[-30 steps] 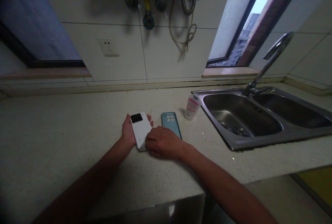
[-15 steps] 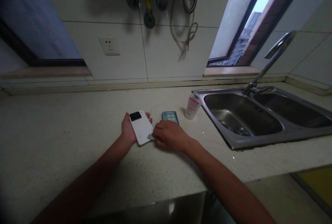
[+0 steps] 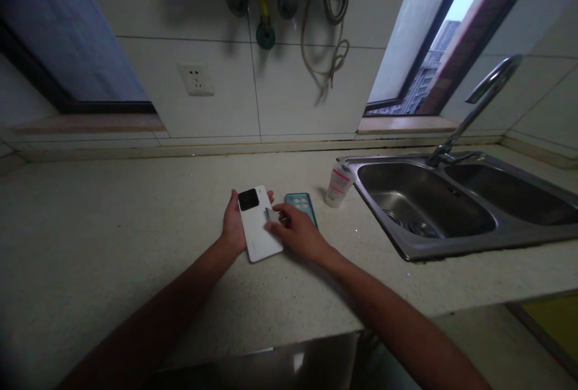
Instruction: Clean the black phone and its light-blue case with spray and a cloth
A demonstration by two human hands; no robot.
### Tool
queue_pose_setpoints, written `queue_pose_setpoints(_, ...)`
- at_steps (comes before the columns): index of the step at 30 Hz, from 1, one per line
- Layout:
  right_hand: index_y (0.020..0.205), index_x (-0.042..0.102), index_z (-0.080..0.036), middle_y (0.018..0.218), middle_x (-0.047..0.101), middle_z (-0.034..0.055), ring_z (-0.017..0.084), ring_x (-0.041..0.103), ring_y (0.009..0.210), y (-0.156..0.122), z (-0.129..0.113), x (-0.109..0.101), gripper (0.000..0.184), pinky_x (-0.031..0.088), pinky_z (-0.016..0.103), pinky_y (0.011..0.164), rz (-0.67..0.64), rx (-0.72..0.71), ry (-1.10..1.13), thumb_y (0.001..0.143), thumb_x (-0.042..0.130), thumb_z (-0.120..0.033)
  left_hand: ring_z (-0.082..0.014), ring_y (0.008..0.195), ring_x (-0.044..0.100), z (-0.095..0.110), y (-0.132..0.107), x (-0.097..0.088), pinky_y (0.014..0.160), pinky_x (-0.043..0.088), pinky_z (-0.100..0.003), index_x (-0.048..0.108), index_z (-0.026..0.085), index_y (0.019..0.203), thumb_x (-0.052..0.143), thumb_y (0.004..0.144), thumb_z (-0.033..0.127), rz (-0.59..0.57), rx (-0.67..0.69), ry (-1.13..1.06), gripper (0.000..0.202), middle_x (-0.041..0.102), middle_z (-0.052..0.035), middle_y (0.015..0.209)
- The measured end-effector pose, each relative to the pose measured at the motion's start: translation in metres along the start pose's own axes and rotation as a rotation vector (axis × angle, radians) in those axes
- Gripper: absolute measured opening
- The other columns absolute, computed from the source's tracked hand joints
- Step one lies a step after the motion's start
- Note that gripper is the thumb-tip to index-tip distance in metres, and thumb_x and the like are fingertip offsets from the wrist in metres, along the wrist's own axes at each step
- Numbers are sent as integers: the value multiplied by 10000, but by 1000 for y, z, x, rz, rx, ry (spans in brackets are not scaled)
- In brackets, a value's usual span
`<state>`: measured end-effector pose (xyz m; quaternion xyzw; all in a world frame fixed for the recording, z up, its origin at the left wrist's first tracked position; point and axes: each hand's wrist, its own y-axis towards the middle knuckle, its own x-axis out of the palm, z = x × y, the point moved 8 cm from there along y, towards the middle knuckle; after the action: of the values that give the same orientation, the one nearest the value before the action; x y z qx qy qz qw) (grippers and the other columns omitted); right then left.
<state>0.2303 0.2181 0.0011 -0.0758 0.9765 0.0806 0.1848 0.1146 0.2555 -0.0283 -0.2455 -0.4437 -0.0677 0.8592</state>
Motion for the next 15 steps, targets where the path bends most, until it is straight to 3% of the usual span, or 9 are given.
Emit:
queue_pose_setpoints(6,1052,597,-154,905,713,64,189,683,794,0,16,24,345,535,333,719,-180,168,376,762,728,-287,-312,835,726,-9,-8,9,771,577,-441,684,72,1149,303,953,663,-38,-61,52,730,749,-186,893)
queue_pose_setpoints(15,927,629,-168,778,709,12,141,654,673,0,7,13,401,518,283,685,-109,244,586,653,852,-358,-295,830,725,-2,-5,14,789,564,-417,701,101,1059,261,984,613,-96,-2,103,679,746,-158,858)
